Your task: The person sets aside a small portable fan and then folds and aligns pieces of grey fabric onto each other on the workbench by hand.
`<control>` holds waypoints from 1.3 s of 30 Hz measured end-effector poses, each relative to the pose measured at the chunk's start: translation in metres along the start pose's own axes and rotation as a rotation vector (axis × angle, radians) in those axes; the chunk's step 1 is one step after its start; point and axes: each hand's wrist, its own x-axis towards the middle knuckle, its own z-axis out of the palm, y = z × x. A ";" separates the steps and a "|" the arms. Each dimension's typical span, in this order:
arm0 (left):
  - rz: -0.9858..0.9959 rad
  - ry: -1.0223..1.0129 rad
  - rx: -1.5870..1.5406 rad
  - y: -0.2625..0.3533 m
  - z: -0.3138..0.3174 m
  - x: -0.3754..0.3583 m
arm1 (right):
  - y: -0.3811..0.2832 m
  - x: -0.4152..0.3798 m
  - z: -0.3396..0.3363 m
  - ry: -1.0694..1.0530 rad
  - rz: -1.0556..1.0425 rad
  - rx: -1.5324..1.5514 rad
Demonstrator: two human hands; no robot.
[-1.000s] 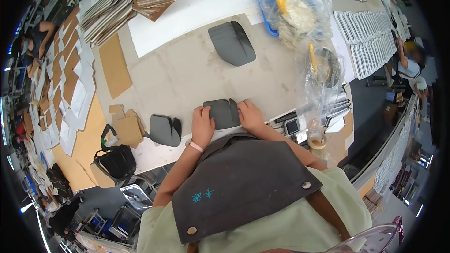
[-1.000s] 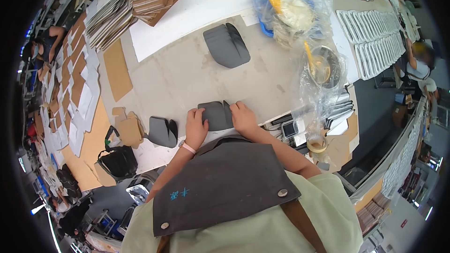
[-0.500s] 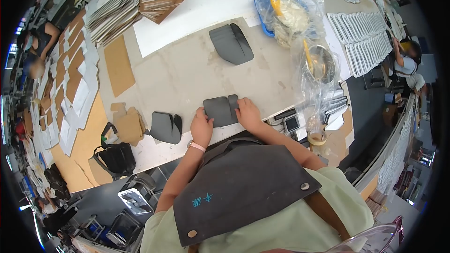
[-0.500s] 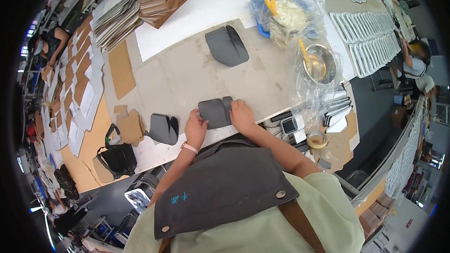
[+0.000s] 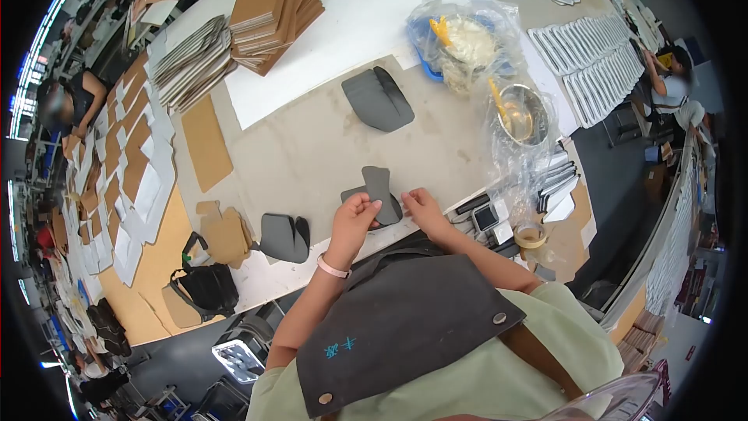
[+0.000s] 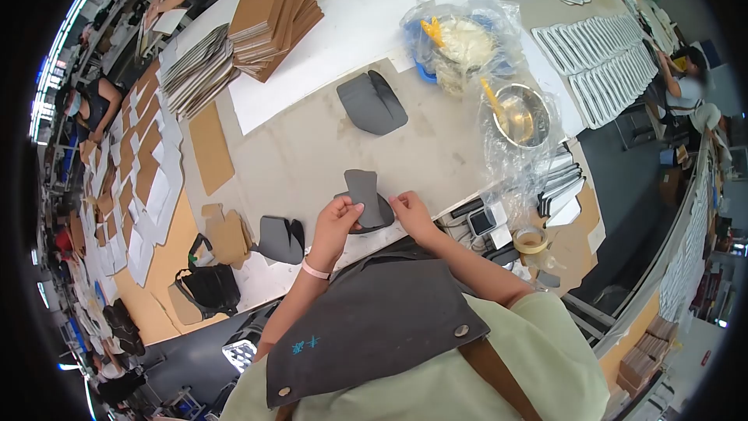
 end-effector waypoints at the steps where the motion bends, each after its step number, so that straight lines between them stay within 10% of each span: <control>1: 0.021 -0.046 0.000 0.009 0.006 0.002 | -0.014 -0.007 -0.006 -0.103 0.172 0.145; 5: 0.015 -0.165 -0.041 0.036 0.021 0.009 | -0.029 0.006 -0.030 -0.507 0.295 0.566; 12: -0.011 -0.192 -0.083 0.033 0.012 0.045 | -0.053 0.068 -0.062 -0.437 0.174 0.698; 15: -0.025 -0.221 -0.124 0.037 0.011 0.057 | -0.074 0.063 -0.046 -0.352 0.324 0.435; 21: -0.082 -0.227 -0.313 0.039 0.008 0.068 | -0.059 0.060 -0.018 -0.653 0.636 0.939; 27: -0.066 -0.155 -0.127 0.029 -0.007 0.095 | -0.052 0.100 -0.038 -0.230 0.123 0.795; 30: -0.019 -0.133 0.028 0.022 -0.009 0.126 | -0.075 0.122 -0.045 0.057 -0.161 0.194; 39: 0.054 -0.045 0.320 -0.004 -0.011 0.185 | -0.086 0.166 -0.049 0.142 -0.378 0.340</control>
